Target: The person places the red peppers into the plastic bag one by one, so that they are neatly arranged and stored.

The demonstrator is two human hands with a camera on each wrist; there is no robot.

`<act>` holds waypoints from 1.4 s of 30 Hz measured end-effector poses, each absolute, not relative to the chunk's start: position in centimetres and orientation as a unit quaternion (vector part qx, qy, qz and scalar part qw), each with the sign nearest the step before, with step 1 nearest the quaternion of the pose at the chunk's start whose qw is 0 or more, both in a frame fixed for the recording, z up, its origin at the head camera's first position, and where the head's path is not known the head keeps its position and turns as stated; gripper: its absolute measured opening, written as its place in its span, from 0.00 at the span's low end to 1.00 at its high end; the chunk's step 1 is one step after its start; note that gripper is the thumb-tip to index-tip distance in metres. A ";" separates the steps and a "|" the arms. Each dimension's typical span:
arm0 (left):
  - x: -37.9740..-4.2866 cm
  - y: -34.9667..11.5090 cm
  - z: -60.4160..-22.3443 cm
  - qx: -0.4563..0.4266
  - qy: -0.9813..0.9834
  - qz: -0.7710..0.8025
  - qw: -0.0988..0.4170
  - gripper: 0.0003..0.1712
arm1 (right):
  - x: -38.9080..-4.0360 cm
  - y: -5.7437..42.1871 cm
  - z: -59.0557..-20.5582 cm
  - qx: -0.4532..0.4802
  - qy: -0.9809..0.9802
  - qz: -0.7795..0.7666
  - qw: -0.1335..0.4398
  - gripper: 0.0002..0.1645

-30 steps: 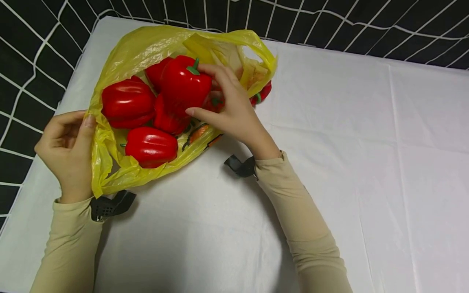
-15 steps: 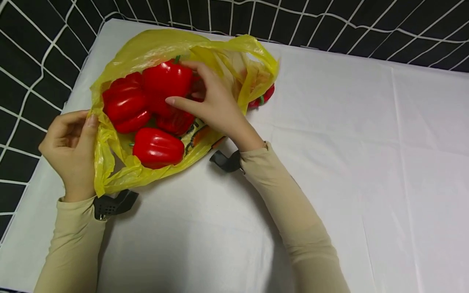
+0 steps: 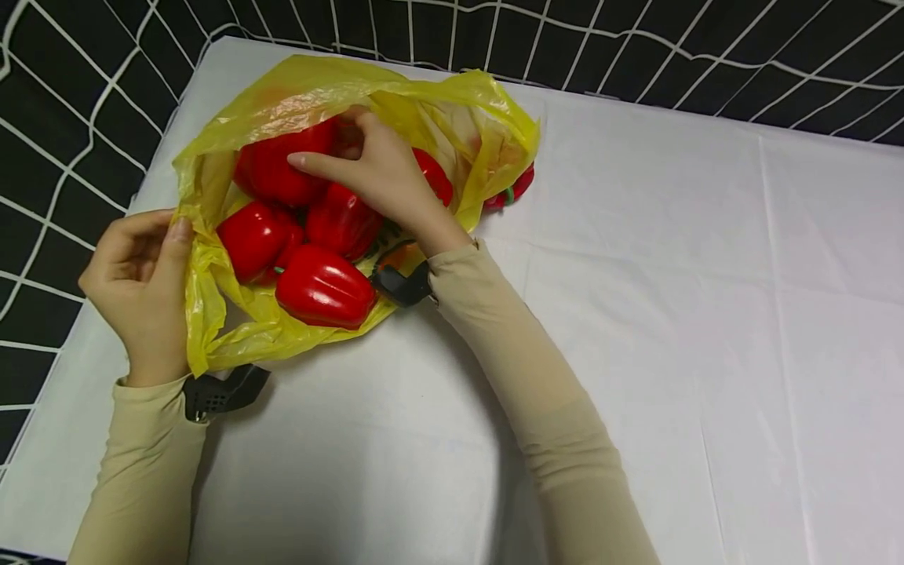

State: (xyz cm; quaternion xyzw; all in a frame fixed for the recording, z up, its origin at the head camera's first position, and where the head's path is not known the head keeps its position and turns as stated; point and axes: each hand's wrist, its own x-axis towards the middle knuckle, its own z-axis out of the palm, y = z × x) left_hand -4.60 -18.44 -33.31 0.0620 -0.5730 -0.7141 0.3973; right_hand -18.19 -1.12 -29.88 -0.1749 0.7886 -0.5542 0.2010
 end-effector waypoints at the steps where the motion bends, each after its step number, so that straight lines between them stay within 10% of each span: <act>1: -4.6 -18.4 -33.3 0.064 -0.574 -0.713 0.397 0.05 | -18.3 -1.3 -29.8 -0.171 0.793 -0.550 0.200 0.39; 19: -4.5 -18.5 -33.3 0.073 -0.588 -0.699 0.400 0.05 | -18.1 -2.8 -30.3 -0.165 0.815 -0.552 0.065 0.26; 42: -4.5 -18.4 -33.2 0.072 -0.589 -0.703 0.391 0.05 | -17.0 0.4 -30.3 -0.173 0.784 -0.582 0.127 0.28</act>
